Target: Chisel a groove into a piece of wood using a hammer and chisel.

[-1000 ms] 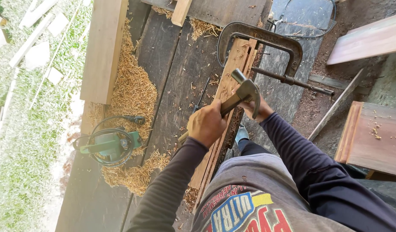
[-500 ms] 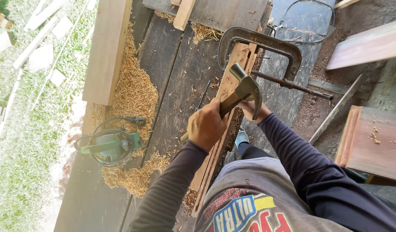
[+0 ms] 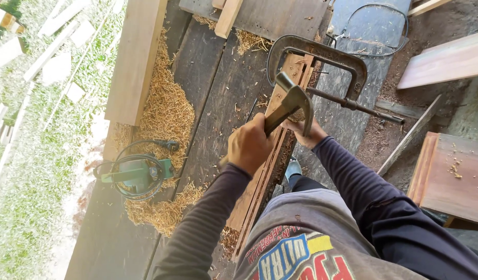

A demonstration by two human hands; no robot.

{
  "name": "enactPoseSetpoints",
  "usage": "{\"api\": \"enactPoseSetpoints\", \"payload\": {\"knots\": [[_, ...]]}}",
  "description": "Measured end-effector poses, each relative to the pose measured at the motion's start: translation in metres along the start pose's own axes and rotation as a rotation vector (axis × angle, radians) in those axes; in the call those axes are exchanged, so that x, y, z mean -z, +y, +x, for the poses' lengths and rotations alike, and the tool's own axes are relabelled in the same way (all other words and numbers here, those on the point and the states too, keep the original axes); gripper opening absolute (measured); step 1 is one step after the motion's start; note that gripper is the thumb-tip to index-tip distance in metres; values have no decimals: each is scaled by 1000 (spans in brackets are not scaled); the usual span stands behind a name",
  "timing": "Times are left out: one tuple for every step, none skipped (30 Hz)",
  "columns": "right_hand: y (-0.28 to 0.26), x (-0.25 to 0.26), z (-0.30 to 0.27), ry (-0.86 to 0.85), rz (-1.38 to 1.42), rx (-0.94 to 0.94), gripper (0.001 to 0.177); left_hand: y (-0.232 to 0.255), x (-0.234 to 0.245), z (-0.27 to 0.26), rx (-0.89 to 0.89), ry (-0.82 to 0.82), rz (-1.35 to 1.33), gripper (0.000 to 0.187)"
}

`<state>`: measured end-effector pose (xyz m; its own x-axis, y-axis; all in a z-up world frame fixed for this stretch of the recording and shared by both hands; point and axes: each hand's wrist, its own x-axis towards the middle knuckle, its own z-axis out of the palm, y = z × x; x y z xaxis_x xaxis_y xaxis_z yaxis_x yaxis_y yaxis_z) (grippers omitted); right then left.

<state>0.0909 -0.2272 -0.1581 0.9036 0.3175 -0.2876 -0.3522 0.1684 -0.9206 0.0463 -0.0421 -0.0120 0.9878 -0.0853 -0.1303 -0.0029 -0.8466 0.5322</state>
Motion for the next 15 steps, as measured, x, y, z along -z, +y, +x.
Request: {"api": "enactPoseSetpoints", "payload": {"knots": [[-17,-7,-5,15,-3,-10,61,5,4,-4,-3,54,-18,16],[-12,-5,-2,16,-3,-10,61,1,-2,0,-4,53,-18,16],[-7,-3,0,3,-35,-17,52,-2,-7,3,24,-16,48,17],[-3,-2,2,-11,-66,-24,44,-6,-12,5,52,-86,113,17],[-9,-2,4,-18,-71,-17,44,-6,-9,8,53,-75,113,17],[-15,-3,5,4,-164,-55,38,-5,-6,11,26,-61,123,15],[-18,-3,1,33,-254,-104,31,-4,-5,11,1,-60,131,13],[-6,8,0,31,-257,-109,31,-3,-1,7,5,-62,127,13],[4,21,4,11,-274,-79,34,-1,4,7,26,-123,63,15],[14,33,7,-10,-291,-50,36,0,9,7,47,-184,-1,17],[12,37,3,-8,-292,-53,36,-2,10,3,46,-187,-4,17],[10,40,-2,-28,-409,-116,22,-4,12,-2,57,-156,-33,17],[7,44,-5,-49,-526,-177,18,-7,13,-5,65,-125,-60,18],[-1,38,-8,-45,-527,-179,18,-12,15,-7,63,-128,-62,18],[-9,32,-13,-58,-527,-101,14,-17,16,-8,80,-116,-68,18]]}}
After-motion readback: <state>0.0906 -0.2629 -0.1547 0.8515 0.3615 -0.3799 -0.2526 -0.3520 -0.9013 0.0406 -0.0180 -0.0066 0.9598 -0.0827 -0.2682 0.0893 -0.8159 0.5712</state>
